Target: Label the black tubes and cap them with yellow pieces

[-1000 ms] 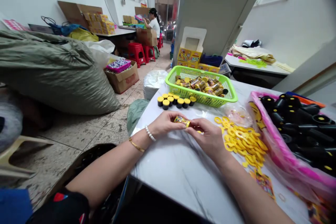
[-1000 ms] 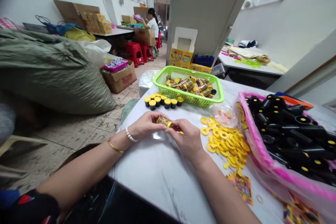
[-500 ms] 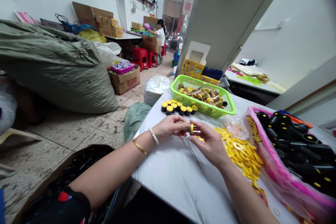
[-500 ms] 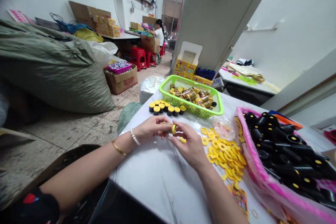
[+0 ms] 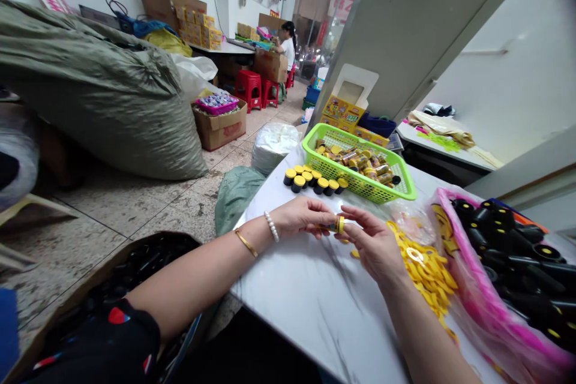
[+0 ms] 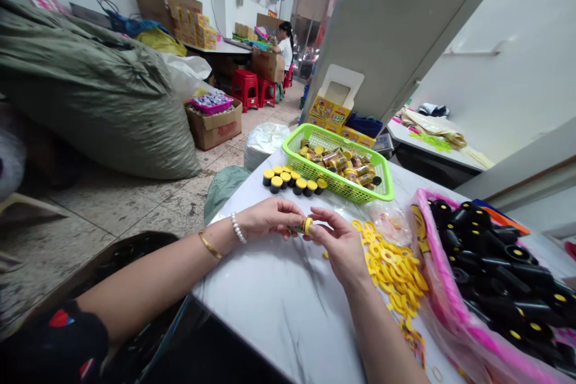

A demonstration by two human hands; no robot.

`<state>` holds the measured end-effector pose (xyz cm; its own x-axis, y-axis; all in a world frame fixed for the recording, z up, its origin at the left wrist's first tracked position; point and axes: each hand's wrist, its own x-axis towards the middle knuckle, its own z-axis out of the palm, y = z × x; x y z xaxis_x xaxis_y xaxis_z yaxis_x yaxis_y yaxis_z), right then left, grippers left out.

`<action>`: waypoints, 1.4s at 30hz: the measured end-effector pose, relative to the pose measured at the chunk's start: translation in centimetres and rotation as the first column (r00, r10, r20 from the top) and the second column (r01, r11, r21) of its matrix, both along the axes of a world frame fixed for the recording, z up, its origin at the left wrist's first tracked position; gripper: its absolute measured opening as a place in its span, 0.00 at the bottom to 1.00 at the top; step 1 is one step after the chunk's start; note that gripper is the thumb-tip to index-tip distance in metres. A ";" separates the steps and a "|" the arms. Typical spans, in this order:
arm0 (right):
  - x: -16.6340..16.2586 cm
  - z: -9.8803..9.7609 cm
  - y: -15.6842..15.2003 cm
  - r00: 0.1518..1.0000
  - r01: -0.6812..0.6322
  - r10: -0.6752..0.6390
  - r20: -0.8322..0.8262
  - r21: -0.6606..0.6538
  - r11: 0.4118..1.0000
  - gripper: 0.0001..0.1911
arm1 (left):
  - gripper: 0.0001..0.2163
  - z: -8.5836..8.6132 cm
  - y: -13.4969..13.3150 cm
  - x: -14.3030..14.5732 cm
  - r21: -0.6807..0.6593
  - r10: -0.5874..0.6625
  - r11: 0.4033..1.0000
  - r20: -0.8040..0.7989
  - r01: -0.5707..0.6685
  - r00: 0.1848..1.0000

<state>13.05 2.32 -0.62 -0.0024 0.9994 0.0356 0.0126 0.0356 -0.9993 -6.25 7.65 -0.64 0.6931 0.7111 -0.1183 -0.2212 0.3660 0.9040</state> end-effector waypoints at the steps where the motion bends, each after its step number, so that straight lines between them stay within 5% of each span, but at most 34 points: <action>1: 0.1 0.0 -0.1 0.996 0.002 -0.009 0.093 0.078 0.997 0.20 | 0.22 0.0 0.0 0.0 -0.014 0.023 1.000 -0.004 -0.023 1.000; 7: 0.0 0.6 -0.7 0.824 -0.134 -0.213 0.525 0.546 0.827 0.12 | 0.21 -0.2 -0.1 0.1 -0.107 0.046 0.993 0.004 -0.045 0.999; 9: 0.0 0.7 -0.8 0.792 -0.146 -0.247 0.559 0.566 0.812 0.11 | 0.21 -0.3 -0.1 0.3 -0.063 0.092 0.994 0.022 -0.091 0.996; 15: 0.2 0.2 -0.7 0.849 -0.067 -0.181 0.496 0.441 0.895 0.11 | 0.21 -0.3 -0.2 0.7 0.195 0.184 0.961 0.078 -0.196 0.980; 21: 0.4 0.4 -0.7 0.773 -0.134 -0.341 0.535 0.663 0.737 0.10 | 0.18 0.1 -0.3 0.5 0.078 0.128 0.988 0.035 -0.131 0.991; 24: 0.0 0.2 -0.8 0.820 -0.040 -0.317 0.476 0.601 0.798 0.08 | 0.17 0.0 -0.4 0.5 0.151 0.148 0.977 0.047 -0.153 0.988; 27: -0.7 -0.5 -0.6 0.951 0.122 -0.180 0.251 0.231 0.965 0.12 | 0.16 -0.2 -0.3 0.5 0.270 0.144 0.952 0.025 -0.145 0.989; 30: -1.4 -1.1 -0.3 0.994 0.105 -0.107 -0.015 -0.086 0.991 0.18 | 0.18 -0.2 -0.3 0.6 0.288 0.145 0.947 0.022 -0.145 0.989; 33: -1.4 -1.4 0.1 0.990 0.126 -0.128 -0.067 -0.027 0.992 0.17 | 0.26 -0.1 -0.3 0.7 0.092 0.193 0.976 0.072 -0.199 0.979; 36: -0.9 -1.5 0.2 0.988 0.130 -0.144 0.053 0.215 0.968 0.15 | 0.23 -0.1 -0.2 0.8 -0.081 0.199 0.977 0.035 -0.196 0.979; 39: -0.5 -1.5 -0.1 0.951 0.087 -0.204 0.234 0.429 0.899 0.15 | 0.19 -0.2 -0.1 0.9 -0.072 0.167 0.983 -0.034 -0.169 0.985; 42: -0.7 -1.4 -0.5 0.932 0.131 -0.241 0.270 0.371 0.920 0.14 | 0.17 -0.3 -0.2 0.8 0.029 0.176 0.984 -0.080 -0.174 0.981</action>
<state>12.32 1.86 -2.03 0.1165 0.9085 0.4013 0.3536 0.3396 -0.8716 -5.41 7.47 -0.89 0.5461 0.8237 -0.1527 -0.2053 0.3083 0.9289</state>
